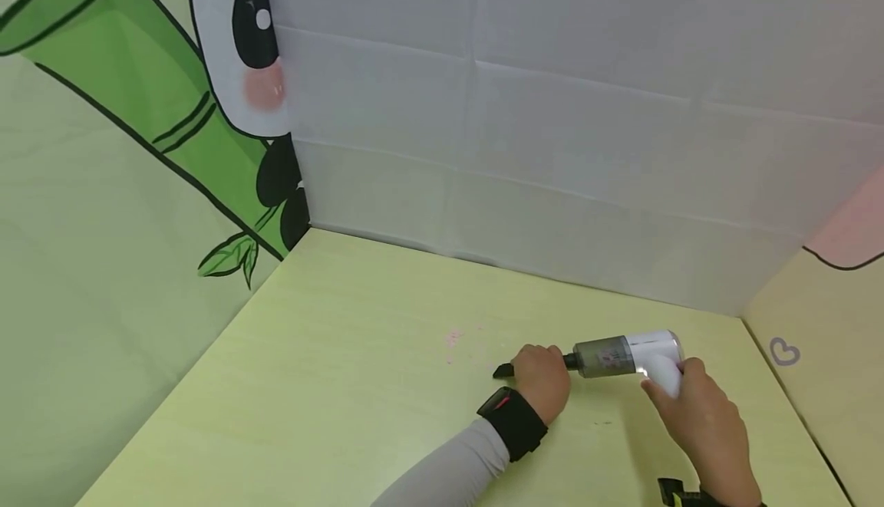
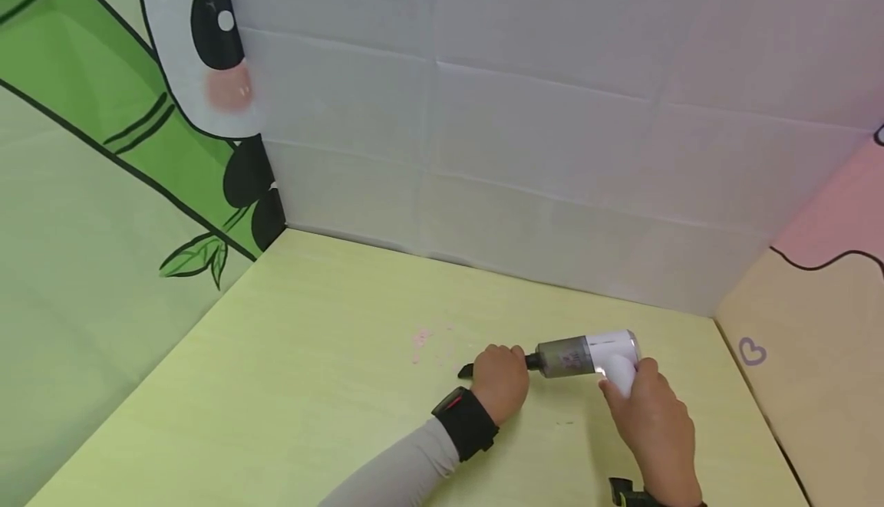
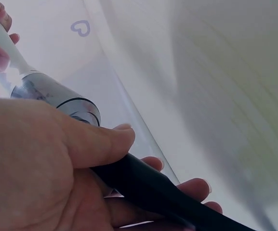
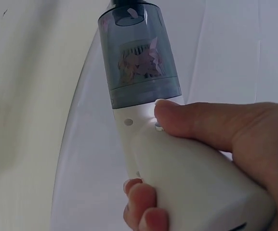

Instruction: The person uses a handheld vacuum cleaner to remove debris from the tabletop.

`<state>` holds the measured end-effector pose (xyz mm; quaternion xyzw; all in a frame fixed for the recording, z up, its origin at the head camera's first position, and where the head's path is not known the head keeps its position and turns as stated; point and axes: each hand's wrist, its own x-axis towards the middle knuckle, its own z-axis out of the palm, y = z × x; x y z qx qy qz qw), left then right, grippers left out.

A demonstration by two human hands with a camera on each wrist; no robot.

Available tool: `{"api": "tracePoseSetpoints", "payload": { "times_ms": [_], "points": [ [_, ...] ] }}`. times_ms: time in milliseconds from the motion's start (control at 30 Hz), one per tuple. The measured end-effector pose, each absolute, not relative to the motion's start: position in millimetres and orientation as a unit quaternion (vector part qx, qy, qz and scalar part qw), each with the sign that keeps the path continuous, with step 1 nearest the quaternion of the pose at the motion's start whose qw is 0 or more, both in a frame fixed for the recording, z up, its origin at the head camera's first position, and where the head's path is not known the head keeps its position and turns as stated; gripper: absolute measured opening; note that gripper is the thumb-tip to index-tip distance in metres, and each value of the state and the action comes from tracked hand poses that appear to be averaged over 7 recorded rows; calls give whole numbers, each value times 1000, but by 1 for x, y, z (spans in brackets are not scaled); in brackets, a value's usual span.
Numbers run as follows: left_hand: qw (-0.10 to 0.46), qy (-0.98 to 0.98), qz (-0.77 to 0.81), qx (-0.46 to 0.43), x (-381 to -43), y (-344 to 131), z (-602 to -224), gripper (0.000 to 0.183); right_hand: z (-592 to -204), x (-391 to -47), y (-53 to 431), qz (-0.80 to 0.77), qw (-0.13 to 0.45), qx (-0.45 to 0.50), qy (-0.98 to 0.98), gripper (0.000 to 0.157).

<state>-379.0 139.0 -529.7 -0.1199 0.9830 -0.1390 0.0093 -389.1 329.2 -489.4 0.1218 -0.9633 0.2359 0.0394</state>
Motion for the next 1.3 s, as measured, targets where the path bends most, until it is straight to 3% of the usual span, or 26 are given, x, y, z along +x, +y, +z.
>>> {"api": "tracePoseSetpoints", "payload": {
  "times_ms": [600, 867, 1300],
  "points": [
    [-40, 981, -129, -136, -389, 121, -533, 26, -490, -391, 305, 239, 44, 101, -965, 73],
    [-69, 980, -125, -138, -394, 115, -535, 24, -493, -393, 298, 244, 58, 101, -963, 65],
    [-74, 980, -109, -148, -403, 105, -539, 25, -495, -397, 284, 248, 86, 99, -960, 61]
  ]
}}
